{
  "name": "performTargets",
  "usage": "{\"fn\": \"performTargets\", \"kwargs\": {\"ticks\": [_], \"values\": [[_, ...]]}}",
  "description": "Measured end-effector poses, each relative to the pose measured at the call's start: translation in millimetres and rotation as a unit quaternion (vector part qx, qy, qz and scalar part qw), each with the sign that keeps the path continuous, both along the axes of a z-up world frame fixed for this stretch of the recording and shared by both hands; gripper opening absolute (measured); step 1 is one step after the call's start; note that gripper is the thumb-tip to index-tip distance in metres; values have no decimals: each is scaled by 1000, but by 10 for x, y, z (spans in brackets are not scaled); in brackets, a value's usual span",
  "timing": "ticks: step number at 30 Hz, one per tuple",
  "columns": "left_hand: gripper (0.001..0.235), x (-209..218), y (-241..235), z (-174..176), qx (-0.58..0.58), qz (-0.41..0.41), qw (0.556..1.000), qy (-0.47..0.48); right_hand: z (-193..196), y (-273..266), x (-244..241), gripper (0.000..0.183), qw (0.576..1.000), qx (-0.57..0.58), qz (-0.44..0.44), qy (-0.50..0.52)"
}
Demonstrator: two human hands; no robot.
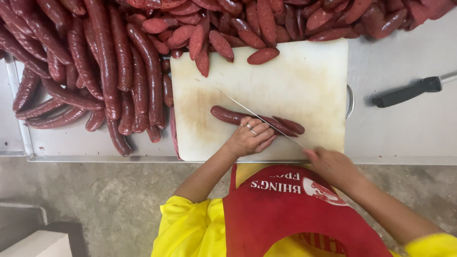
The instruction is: The person slices sausages one at a time using a knife on a cutting board, then pushes the sliced pieces into a large pile on the table.
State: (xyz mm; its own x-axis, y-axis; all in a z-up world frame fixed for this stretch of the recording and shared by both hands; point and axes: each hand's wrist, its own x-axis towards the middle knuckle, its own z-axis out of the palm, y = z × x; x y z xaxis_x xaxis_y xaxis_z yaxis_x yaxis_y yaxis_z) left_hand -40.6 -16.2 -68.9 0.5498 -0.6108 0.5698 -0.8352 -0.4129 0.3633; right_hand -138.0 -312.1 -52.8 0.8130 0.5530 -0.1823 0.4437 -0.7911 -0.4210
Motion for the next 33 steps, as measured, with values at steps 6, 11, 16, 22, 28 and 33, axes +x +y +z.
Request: {"fn": "performTargets", "kwargs": {"ticks": [6, 11, 16, 22, 28, 33], "values": [[29, -12, 222, 69, 46, -17, 999, -12, -16, 561, 442, 38, 997, -40, -2, -71], [20, 68, 377, 60, 3, 61, 997, -56, 679, -82, -221, 45, 922, -140, -253, 259], [21, 111, 387, 77, 1, 39, 999, -19, 920, -253, -602, 58, 870, -290, -249, 310], [21, 132, 413, 72, -8, 14, 999, 52, 152, 789, 291, 44, 971, -60, -210, 98], [25, 198, 680, 67, -8, 23, 1000, 0, 277, 666, 382, 34, 998, -1, -58, 9], [25, 238, 700, 80, -22, 46, 999, 10, 886, 146, -413, 48, 928, -170, -267, 197]]}}
